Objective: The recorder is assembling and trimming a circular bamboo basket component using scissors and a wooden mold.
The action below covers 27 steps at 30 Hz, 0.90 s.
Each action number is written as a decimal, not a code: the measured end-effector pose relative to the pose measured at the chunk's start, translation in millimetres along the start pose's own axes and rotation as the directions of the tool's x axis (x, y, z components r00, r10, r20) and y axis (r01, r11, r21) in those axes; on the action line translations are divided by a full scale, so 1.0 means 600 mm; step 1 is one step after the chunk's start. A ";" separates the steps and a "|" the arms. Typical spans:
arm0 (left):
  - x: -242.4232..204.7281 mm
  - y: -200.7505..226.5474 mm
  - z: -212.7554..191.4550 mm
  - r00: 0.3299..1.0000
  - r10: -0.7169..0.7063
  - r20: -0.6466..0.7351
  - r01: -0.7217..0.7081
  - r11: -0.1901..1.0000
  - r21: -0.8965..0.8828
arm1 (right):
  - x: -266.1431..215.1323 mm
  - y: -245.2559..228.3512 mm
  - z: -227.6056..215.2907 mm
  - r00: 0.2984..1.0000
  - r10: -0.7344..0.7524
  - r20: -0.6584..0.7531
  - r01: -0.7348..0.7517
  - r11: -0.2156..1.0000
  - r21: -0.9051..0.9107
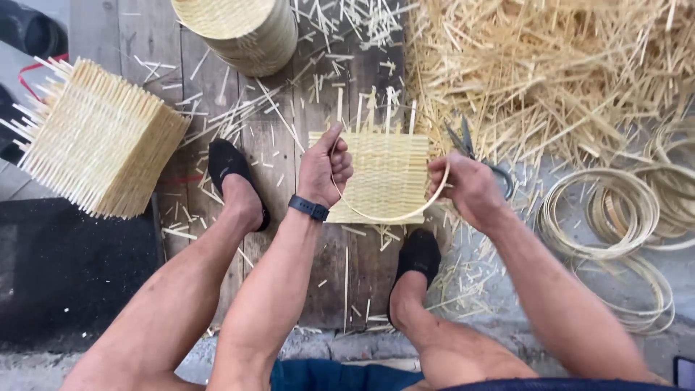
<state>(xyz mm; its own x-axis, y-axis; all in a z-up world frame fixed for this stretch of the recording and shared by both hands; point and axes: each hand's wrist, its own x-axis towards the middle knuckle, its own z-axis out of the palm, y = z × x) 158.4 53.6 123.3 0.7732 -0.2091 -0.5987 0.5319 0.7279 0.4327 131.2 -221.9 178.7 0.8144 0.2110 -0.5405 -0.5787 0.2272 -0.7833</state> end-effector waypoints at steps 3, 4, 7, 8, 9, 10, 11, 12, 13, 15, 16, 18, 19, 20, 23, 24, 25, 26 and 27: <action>-0.017 0.008 0.012 0.993 0.097 -0.068 -0.103 0.990 -0.096 | -0.017 -0.065 0.033 0.969 0.083 -0.234 -0.203 0.810 -0.550; -0.025 0.010 0.016 0.993 0.099 -0.068 -0.105 0.990 -0.097 | -0.013 -0.075 0.043 0.969 0.082 -0.233 -0.201 0.809 -0.552; -0.019 0.005 -0.006 0.969 0.201 -0.142 -0.205 0.979 -0.016 | 0.007 -0.093 0.069 0.923 0.064 -0.379 -0.313 0.696 -0.646; -0.001 -0.008 -0.038 0.921 0.367 -0.129 -0.349 0.926 0.146 | 0.019 -0.089 0.078 0.901 0.053 -0.430 -0.343 0.695 -0.632; 0.019 -0.021 -0.070 0.849 0.521 -0.090 -0.476 0.827 0.300 | 0.032 -0.086 0.087 0.876 0.042 -0.480 -0.372 0.694 -0.617; 0.023 -0.023 -0.091 0.847 0.525 -0.084 -0.481 0.824 0.297 | 0.050 -0.051 0.078 0.877 0.035 -0.479 -0.366 0.694 -0.620; 0.028 -0.025 -0.112 0.776 0.625 -0.081 -0.459 0.648 0.608 | 0.068 -0.016 0.068 0.880 -0.007 -0.474 -0.325 0.720 -0.614; 0.027 -0.034 -0.136 0.703 0.710 -0.046 -0.353 0.404 0.844 | 0.081 0.024 0.057 0.882 -0.041 -0.470 -0.290 0.739 -0.608; 0.023 -0.037 -0.143 0.703 0.710 -0.049 -0.352 0.407 0.843 | 0.092 0.069 0.044 0.882 -0.041 -0.469 -0.291 0.737 -0.611; 0.025 -0.034 -0.152 0.779 0.619 -0.102 -0.034 0.204 0.978 | 0.126 0.151 0.017 0.878 -0.203 -0.433 -0.234 0.606 -0.760; 0.033 -0.041 -0.166 0.780 0.616 -0.107 -0.028 0.205 0.978 | 0.127 0.163 0.011 0.880 -0.197 -0.433 -0.238 0.606 -0.759; 0.048 -0.059 -0.195 0.785 0.609 -0.110 0.003 0.174 0.985 | 0.129 0.191 -0.002 0.853 -0.373 -0.365 -0.169 0.463 -0.870; 0.064 -0.044 -0.187 0.788 0.605 -0.116 0.013 0.172 0.985 | 0.149 0.181 -0.001 0.856 -0.363 -0.367 -0.174 0.468 -0.867; 0.052 -0.054 -0.192 0.804 0.578 -0.139 0.058 0.157 0.986 | 0.137 0.196 -0.003 0.841 -0.417 -0.345 -0.141 0.446 -0.884; 0.043 -0.066 -0.191 0.797 0.569 -0.204 0.111 0.194 0.975 | 0.120 0.210 -0.004 0.827 -0.414 -0.381 -0.134 0.514 -0.847; 0.049 -0.056 -0.183 0.772 0.592 -0.231 0.101 0.245 0.964 | 0.126 0.202 0.000 0.823 -0.366 -0.435 -0.150 0.598 -0.787; 0.055 -0.062 -0.196 0.766 0.602 -0.227 0.100 0.238 0.966 | 0.124 0.205 -0.001 0.824 -0.369 -0.429 -0.139 0.603 -0.785; 0.064 -0.067 -0.208 0.766 0.597 -0.240 0.117 0.237 0.964 | 0.123 0.208 -0.003 0.817 -0.396 -0.419 -0.123 0.591 -0.797; 0.073 -0.071 -0.220 0.766 0.592 -0.252 0.135 0.236 0.962 | 0.122 0.210 -0.005 0.808 -0.423 -0.409 -0.108 0.578 -0.809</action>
<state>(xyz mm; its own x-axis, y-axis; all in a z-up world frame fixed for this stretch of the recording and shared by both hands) 124.3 99.5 -10.2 0.8197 0.4352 -0.3723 0.5619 -0.4849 0.6702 117.9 -180.8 39.3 0.9205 -0.3147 -0.2315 -0.3876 -0.6608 -0.6428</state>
